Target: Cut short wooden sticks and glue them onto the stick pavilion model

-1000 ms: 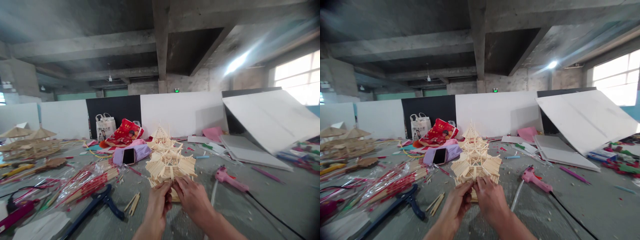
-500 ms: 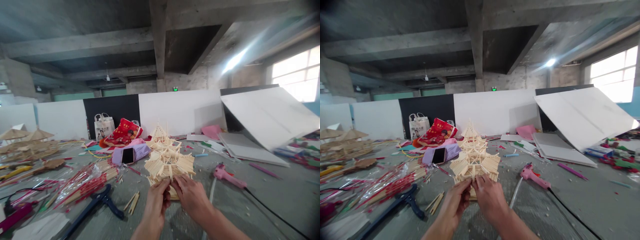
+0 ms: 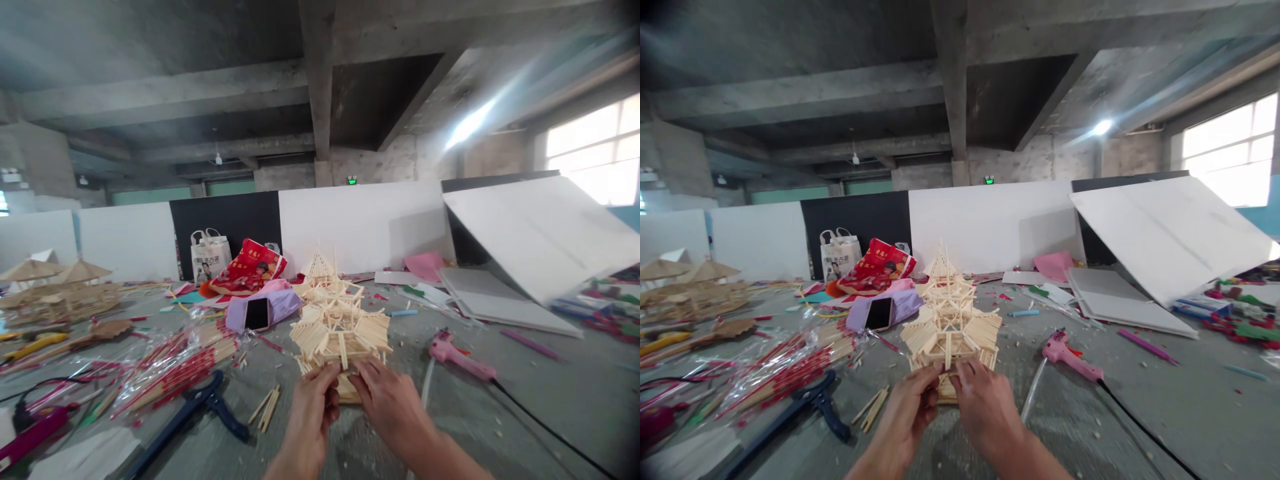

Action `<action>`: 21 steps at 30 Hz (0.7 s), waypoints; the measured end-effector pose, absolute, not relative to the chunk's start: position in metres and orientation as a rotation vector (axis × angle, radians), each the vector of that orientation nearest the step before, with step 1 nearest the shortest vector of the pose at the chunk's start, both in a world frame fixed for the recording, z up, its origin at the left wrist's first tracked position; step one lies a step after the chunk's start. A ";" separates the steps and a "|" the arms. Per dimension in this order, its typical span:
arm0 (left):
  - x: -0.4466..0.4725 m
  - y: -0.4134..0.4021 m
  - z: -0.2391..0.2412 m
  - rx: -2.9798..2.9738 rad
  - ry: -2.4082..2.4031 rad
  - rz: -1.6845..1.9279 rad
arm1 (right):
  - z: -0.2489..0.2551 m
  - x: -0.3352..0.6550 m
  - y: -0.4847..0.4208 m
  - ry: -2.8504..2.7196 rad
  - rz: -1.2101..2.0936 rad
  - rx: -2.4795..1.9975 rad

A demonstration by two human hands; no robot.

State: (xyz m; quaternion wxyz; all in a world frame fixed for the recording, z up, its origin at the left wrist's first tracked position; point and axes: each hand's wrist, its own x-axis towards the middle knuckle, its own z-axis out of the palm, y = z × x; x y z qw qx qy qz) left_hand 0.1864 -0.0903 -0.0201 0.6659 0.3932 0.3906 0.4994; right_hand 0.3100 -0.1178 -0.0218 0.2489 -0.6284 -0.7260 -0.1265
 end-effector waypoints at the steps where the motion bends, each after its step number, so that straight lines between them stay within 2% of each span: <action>1: 0.186 -0.090 -0.021 0.891 0.889 1.123 | -0.023 0.311 -0.118 -1.986 -0.350 -1.713; 21: 0.190 -0.090 -0.019 0.910 0.933 1.085 | -0.024 0.315 -0.126 -2.012 -0.323 -1.681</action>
